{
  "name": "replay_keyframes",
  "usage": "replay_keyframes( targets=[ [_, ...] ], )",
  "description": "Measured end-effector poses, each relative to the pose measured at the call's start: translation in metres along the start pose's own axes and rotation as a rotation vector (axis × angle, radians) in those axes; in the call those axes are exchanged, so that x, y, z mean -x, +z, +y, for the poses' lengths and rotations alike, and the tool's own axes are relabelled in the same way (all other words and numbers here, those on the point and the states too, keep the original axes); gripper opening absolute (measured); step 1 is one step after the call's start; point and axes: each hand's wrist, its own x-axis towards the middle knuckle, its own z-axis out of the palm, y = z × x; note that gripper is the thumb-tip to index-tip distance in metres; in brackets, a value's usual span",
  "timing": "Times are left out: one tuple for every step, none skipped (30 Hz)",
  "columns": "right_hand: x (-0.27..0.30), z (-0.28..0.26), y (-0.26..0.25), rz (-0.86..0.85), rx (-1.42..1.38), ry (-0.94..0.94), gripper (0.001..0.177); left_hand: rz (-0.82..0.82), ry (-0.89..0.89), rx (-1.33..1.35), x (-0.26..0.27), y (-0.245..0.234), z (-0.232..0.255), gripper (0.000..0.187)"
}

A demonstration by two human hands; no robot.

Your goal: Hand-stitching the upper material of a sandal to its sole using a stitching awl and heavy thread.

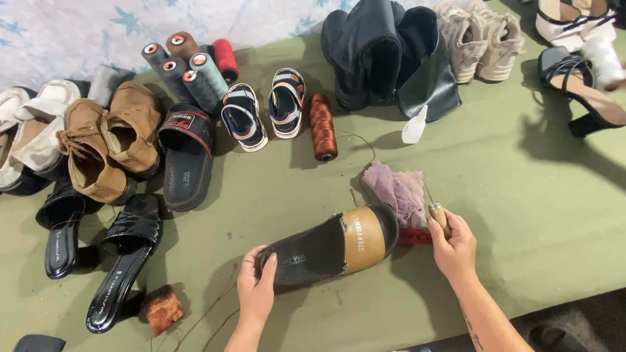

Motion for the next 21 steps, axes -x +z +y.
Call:
replay_keyframes(
  targets=[
    [0.0, 0.002, 0.0, 0.003, 0.002, 0.002, 0.037, -0.004, 0.0, 0.0, -0.002, -0.002, -0.004, 0.036],
    [0.0, 0.005, 0.001, 0.002, 0.013, -0.006, 0.037, -0.015, 0.036, -0.052, -0.005, -0.004, -0.009, 0.038],
    [0.0, 0.007, 0.002, 0.002, 0.024, -0.014, 0.037, -0.027, 0.072, -0.103, -0.007, -0.007, -0.013, 0.04],
    [0.0, 0.005, 0.002, 0.002, 0.025, -0.016, 0.037, -0.026, 0.072, -0.101, -0.008, -0.007, -0.014, 0.04],
    [0.001, 0.003, 0.001, 0.002, 0.03, -0.028, 0.038, -0.027, 0.072, -0.107, -0.009, -0.007, -0.016, 0.04],
    [0.001, 0.002, 0.001, 0.002, 0.036, -0.039, 0.039, -0.028, 0.07, -0.115, -0.009, -0.007, -0.017, 0.04],
    [0.001, -0.002, 0.001, 0.001, 0.037, -0.039, 0.039, -0.028, 0.069, -0.114, -0.009, -0.007, -0.017, 0.04],
    [0.002, -0.006, 0.001, 0.008, -0.033, 0.007, 0.042, -0.028, 0.074, -0.113, -0.01, -0.007, -0.018, 0.041],
    [0.003, -0.01, 0.001, 0.015, -0.103, 0.054, 0.047, -0.029, 0.079, -0.112, -0.01, -0.007, -0.018, 0.041],
    [0.003, -0.011, 0.0, 0.015, -0.102, 0.058, 0.047, -0.03, 0.077, -0.114, -0.01, -0.008, -0.022, 0.041],
    [0.004, -0.012, -0.001, 0.013, -0.118, 0.056, 0.048, -0.07, 0.141, -0.021, -0.011, -0.008, -0.026, 0.042],
    [0.004, -0.013, -0.001, 0.011, -0.134, 0.055, 0.05, -0.109, 0.205, 0.071, -0.011, -0.009, -0.029, 0.042],
    [0.006, -0.012, -0.002, 0.01, -0.133, 0.058, 0.05, -0.11, 0.203, 0.069, -0.019, -0.012, -0.039, 0.042],
    [0.007, -0.012, -0.002, 0.019, -0.171, 0.035, 0.051, -0.133, 0.199, 0.114, -0.024, -0.015, -0.049, 0.044],
    [0.008, -0.013, 0.0, 0.027, -0.209, 0.013, 0.052, -0.155, 0.196, 0.159, -0.031, -0.02, -0.061, 0.046],
    [0.016, -0.021, 0.001, 0.007, -0.207, 0.012, 0.052, -0.138, 0.186, 0.162, -0.03, -0.019, -0.057, 0.046],
    [0.025, -0.03, 0.002, -0.011, -0.234, -0.025, 0.051, -0.19, 0.183, 0.184, -0.031, -0.02, -0.054, 0.049],
    [0.033, -0.039, 0.004, -0.04, -0.262, -0.062, 0.051, -0.233, 0.175, 0.208, -0.028, -0.022, -0.052, 0.051],
    [0.041, -0.046, 0.011, -0.07, -0.261, -0.062, 0.051, -0.207, 0.162, 0.213, -0.024, -0.02, -0.041, 0.051],
    [0.054, -0.054, 0.016, -0.109, -0.198, -0.115, 0.051, -0.234, 0.104, 0.157, -0.019, -0.021, -0.031, 0.053],
    [0.066, -0.061, 0.021, -0.148, -0.136, -0.17, 0.051, -0.263, 0.046, 0.103, -0.015, -0.022, -0.021, 0.055]
  ],
)
